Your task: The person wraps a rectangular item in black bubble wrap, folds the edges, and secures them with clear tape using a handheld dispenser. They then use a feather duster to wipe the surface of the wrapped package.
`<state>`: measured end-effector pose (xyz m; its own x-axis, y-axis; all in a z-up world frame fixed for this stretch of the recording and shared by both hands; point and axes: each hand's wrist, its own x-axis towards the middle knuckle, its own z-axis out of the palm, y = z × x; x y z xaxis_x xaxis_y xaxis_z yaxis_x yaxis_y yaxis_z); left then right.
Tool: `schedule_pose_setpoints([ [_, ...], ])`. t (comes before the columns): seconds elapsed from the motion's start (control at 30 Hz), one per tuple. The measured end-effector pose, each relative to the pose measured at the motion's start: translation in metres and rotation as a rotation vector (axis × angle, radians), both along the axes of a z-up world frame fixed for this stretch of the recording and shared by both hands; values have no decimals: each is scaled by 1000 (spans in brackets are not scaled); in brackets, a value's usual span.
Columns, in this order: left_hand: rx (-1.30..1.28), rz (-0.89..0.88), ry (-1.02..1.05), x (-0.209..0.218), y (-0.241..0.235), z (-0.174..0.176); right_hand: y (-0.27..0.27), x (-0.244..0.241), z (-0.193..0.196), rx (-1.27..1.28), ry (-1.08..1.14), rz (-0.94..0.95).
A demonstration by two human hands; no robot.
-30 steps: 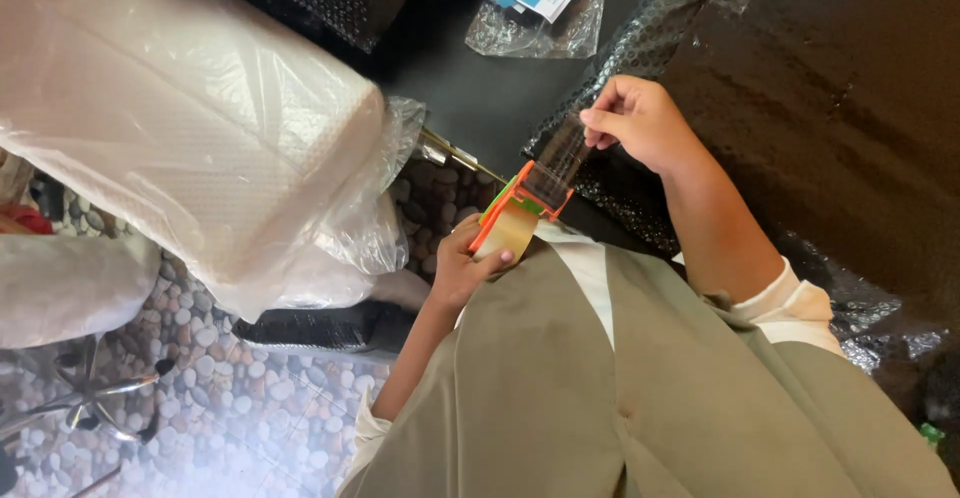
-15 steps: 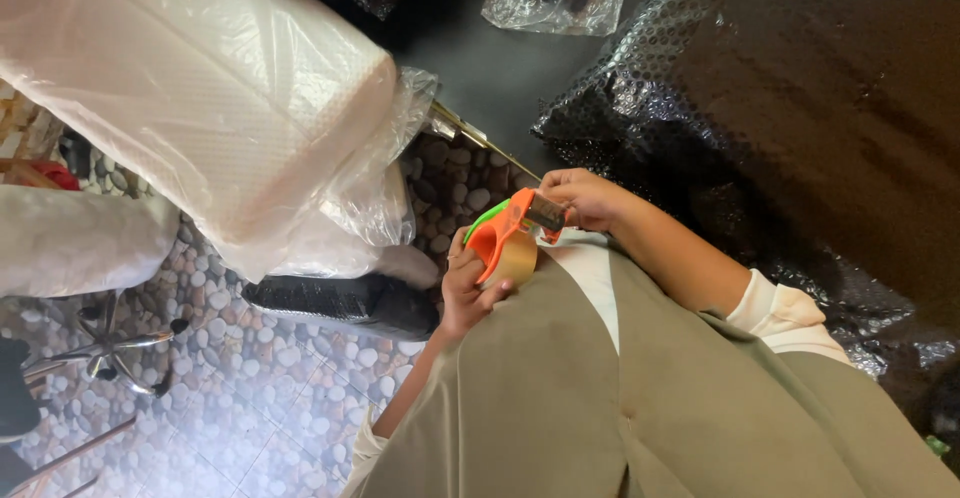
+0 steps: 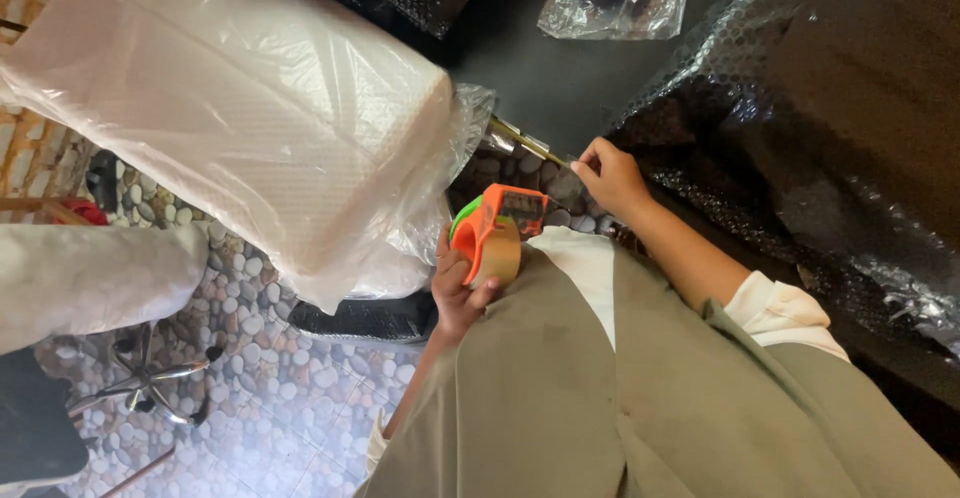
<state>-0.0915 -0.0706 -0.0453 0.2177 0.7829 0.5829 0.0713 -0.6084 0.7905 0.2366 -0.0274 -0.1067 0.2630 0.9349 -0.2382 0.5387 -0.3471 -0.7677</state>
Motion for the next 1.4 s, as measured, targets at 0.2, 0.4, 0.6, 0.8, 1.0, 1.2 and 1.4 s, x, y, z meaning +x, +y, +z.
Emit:
schedule_pose_setpoints([
  [0.2, -155, -8, -21, -41, 25, -8, 14, -18, -9, 62, -250, 71],
  [0.4, -194, -78, -23, -44, 54, -1, 10, -30, -20, 249, -761, 75],
  [0.6, -402, -293, 13, -29, 71, 32, 10, -34, 80, -265, -582, -51],
  [0.8, -458, -433, 36, -19, 74, 20, -12, -47, 137, 477, 151, -105],
  [1.0, -362, -424, 60, 3, 78, -8, -14, -68, 175, 652, -75, -69],
  [1.2, -282, -352, 49, 29, 74, -12, -16, -56, 169, 632, -102, -83],
  [1.4, -164, -203, 133, 52, 69, 18, -16, -37, 158, 540, -209, 42],
])
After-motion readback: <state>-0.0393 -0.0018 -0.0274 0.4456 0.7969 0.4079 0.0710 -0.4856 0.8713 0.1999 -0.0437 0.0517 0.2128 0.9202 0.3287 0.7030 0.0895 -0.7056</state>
